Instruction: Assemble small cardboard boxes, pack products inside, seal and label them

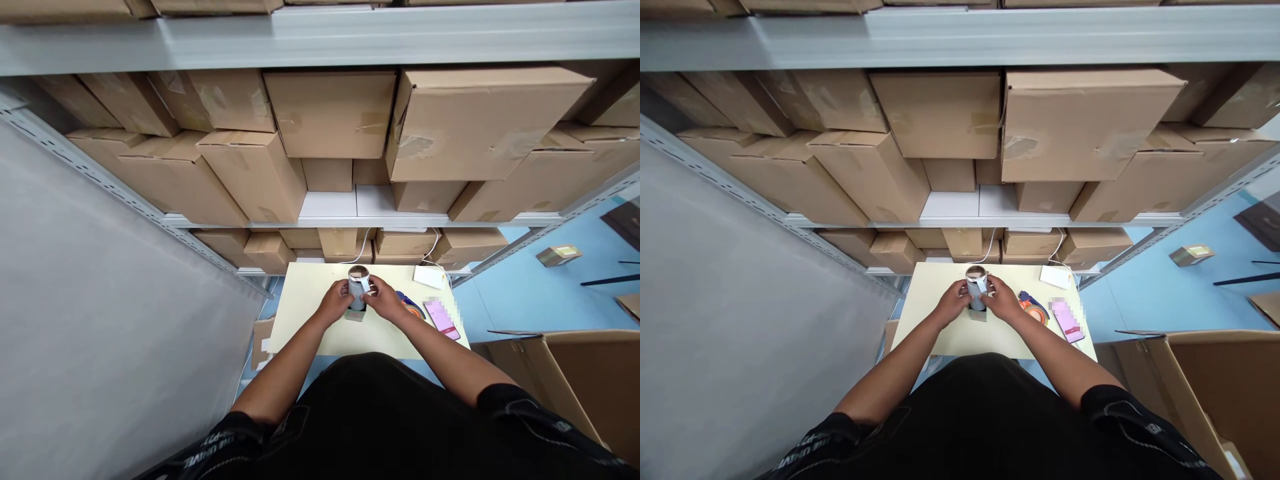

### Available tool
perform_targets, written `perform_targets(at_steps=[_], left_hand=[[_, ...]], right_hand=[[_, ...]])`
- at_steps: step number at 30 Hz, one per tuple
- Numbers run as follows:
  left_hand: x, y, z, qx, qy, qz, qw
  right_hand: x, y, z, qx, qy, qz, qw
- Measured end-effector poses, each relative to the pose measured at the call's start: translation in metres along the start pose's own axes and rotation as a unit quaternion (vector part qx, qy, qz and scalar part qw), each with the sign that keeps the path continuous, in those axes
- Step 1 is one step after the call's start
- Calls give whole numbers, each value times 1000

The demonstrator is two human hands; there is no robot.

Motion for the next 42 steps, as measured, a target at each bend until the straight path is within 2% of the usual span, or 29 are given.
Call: perform_targets(at_steps=[6,9,13,18,25,29,37,40,42], left_hand=[[-3,-13,-3,-90,14,-16,996],[-1,-20,-6,-160,15,1,987],[2,-27,-7,-237,24,-11,971],[3,-37,-10,-207,4,-4,978],[6,-38,-14,-202,5,8,979],[6,-42,-15,-195,14,20,981],[8,-55,-15,-165,13,21,986],[9,-57,-14,-162,14,17,987],[10,-58,-14,-165,16,15,986]], right_hand=[[4,9,6,127,22,68,989],[5,21,5,209,17,108,972],[8,38,2,286,7,128,950],[14,47,-4,273,-15,122,954],[20,59,-8,245,12,87,966],[21,62,-8,231,20,105,967],[26,60,-10,240,-23,132,961],[32,63,-7,245,-41,134,959],[35,62,-1,258,-33,138,956]])
Point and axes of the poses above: each hand's wrist, its own x-axis away from the middle knuckle, its own z-axis out of the back of the hand, y = z × x, the point moved 5 cm from there along -x, towards the middle knuckle, and after that the axes turned 5 degrees about -x, right-handed, at the moved point
